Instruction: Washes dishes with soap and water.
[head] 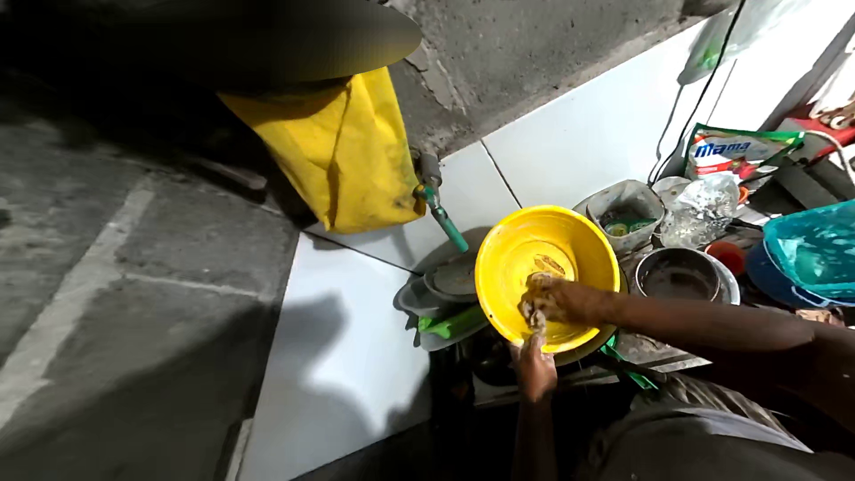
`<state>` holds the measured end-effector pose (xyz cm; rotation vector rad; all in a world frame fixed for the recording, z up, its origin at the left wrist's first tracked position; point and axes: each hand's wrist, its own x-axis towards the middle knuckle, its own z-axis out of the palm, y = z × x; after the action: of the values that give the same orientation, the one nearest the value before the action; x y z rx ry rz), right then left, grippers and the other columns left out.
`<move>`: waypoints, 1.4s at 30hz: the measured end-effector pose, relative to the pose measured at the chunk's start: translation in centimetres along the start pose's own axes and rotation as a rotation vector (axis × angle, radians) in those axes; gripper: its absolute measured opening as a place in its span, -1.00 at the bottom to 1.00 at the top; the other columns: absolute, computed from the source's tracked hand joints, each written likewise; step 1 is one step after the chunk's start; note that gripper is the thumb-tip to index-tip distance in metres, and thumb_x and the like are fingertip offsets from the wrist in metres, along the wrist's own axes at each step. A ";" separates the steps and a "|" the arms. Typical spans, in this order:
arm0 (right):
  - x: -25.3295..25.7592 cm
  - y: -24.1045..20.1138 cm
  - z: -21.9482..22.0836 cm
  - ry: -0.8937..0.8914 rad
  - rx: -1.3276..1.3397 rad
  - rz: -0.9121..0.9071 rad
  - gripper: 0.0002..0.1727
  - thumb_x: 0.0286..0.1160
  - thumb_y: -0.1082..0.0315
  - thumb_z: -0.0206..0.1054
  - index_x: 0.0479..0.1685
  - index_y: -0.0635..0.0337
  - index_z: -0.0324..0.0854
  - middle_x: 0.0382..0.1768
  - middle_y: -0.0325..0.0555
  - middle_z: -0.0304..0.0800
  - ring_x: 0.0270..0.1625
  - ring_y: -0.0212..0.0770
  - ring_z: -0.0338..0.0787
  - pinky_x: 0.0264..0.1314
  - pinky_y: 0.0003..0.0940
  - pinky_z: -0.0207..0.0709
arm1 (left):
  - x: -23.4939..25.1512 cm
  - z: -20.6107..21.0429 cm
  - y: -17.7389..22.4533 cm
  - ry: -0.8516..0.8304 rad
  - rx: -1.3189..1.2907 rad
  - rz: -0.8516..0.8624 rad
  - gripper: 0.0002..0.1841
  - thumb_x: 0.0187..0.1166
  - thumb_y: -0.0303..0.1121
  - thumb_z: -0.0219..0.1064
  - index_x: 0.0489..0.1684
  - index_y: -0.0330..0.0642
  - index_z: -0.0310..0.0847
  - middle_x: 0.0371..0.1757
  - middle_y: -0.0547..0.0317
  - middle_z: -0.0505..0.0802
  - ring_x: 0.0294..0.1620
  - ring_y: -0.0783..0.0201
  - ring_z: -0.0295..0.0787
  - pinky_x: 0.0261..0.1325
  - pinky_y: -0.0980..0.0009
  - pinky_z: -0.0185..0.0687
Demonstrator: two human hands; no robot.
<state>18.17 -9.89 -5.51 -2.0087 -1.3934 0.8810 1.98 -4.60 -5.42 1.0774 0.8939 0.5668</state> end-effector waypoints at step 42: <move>-7.0 1.2 2.4 0.259 -0.128 0.186 -0.43 0.71 0.05 0.20 0.47 0.33 0.58 0.51 0.35 0.55 0.62 0.37 0.46 0.65 0.32 0.29 | -2.6 4.0 -4.0 0.181 -0.027 0.256 -0.32 0.66 -0.55 0.00 0.79 -0.34 -0.21 0.42 -0.24 0.49 0.27 0.21 0.61 0.28 0.25 0.64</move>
<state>15.31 -16.77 -6.48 -2.2850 -1.1594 0.5918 3.90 -10.19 -7.45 1.1362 0.9080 0.8984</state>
